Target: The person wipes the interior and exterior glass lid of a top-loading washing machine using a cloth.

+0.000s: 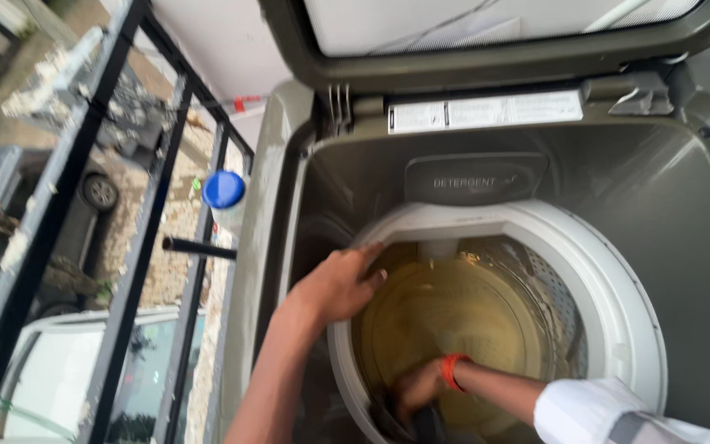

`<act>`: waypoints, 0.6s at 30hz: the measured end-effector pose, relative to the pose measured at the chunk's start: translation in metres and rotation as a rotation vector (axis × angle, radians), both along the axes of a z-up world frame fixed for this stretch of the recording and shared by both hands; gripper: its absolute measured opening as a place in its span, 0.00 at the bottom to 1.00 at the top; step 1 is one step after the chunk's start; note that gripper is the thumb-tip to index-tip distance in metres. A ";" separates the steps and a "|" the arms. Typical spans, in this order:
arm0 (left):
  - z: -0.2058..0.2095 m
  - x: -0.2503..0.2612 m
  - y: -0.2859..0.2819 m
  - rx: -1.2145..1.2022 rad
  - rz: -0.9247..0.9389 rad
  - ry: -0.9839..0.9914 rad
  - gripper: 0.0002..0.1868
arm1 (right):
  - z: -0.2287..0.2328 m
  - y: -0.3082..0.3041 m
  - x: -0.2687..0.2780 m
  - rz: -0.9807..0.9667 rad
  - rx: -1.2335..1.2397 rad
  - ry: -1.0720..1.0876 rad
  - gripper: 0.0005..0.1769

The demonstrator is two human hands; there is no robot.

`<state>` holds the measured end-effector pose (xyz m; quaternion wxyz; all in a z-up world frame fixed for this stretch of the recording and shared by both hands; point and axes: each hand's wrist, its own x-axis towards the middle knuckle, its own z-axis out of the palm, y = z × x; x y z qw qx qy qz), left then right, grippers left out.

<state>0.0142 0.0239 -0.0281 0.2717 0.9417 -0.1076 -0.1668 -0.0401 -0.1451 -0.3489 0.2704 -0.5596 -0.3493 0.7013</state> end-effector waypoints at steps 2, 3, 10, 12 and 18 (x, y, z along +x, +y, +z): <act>-0.010 -0.002 0.000 0.060 0.040 0.092 0.32 | 0.018 0.019 0.008 -0.147 0.039 -0.249 0.23; -0.013 -0.003 0.001 0.094 0.060 0.139 0.33 | 0.032 0.026 0.015 -0.212 0.006 -0.254 0.23; -0.029 -0.001 0.003 0.138 0.051 0.159 0.34 | 0.086 0.064 0.063 -0.674 0.013 -0.466 0.19; -0.031 0.001 0.005 0.115 0.036 0.077 0.33 | 0.072 0.077 0.081 -0.870 0.078 -0.415 0.19; -0.027 0.002 0.013 -0.021 0.071 0.019 0.32 | 0.041 0.078 0.105 -0.998 0.132 -0.476 0.20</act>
